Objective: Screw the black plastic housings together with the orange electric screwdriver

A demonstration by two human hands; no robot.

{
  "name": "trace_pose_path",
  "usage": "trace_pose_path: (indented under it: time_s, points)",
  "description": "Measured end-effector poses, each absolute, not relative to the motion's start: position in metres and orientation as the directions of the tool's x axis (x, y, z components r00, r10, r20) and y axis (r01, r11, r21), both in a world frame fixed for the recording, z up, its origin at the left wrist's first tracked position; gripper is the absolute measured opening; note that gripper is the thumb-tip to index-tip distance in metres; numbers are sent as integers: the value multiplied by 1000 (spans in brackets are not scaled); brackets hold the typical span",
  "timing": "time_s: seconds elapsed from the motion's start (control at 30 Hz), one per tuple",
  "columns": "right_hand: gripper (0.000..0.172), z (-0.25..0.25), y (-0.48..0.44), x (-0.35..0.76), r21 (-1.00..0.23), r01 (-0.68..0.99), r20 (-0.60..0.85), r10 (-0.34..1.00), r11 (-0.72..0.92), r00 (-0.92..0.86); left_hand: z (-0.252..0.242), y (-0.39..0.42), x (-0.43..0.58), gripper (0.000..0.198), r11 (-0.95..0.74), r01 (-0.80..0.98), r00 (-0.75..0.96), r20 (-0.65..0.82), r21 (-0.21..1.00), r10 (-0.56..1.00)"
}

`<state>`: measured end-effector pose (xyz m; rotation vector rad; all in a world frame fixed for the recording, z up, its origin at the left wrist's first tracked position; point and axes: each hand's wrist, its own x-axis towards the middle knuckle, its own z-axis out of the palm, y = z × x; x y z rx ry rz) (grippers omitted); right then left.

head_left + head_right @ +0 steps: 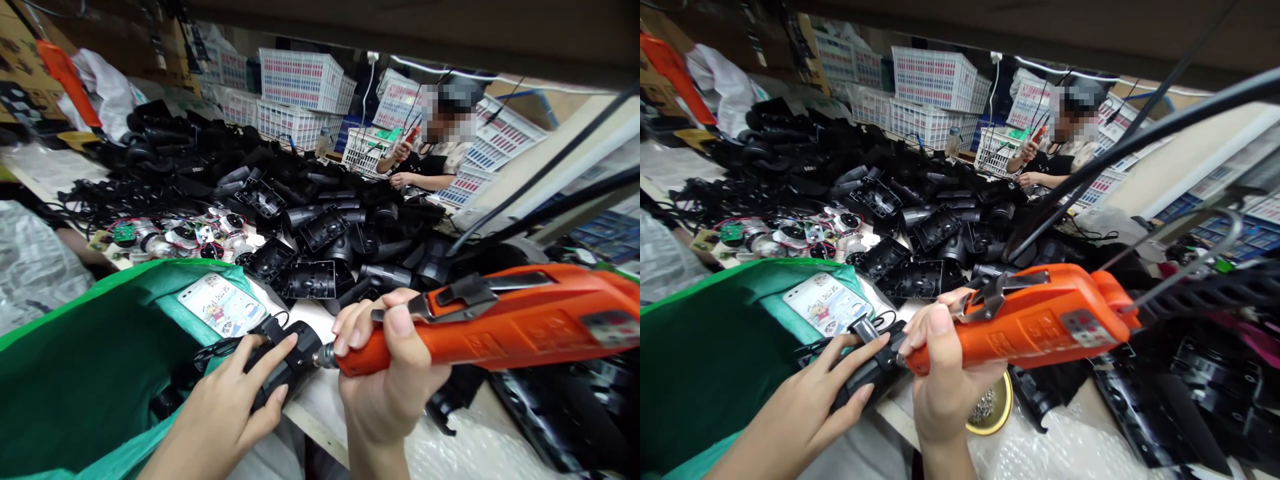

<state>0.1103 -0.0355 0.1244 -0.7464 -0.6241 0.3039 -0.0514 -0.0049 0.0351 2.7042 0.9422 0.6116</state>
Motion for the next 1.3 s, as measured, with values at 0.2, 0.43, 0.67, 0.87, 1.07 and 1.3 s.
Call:
trace_pose_path:
  time_s: [0.2, 0.43, 0.67, 0.87, 1.07, 1.3]
  points:
    - [10, 126, -29, 106, -751, -23, 471, 560, 660, 682, 39, -5, -50, 48, -755, 550, 716, 265, 358, 647]
    - [15, 122, -17, 105, -821, -96, 411, 698, 563, 586, 42, -5, -50, 49, -667, 604, 710, 87, 436, 699]
    - [12, 121, -20, 109, -754, -116, 472, 655, 647, 590, 46, -2, -47, 50, -658, 595, 705, 93, 462, 703]
    - [10, 130, -45, 129, -749, 74, 492, 478, 658, 728, 19, -15, -58, 69, -591, 589, 598, 195, 551, 778]
    - [36, 112, -85, 180, -890, 257, 425, 484, 376, 765, -10, -36, -70, 80, -663, 428, 407, 523, 615, 748]
    - [88, 93, -103, 168, -773, 634, 599, 329, 1, 730, -1, -41, -79, 48, -907, 303, 548, 725, 293, 417]
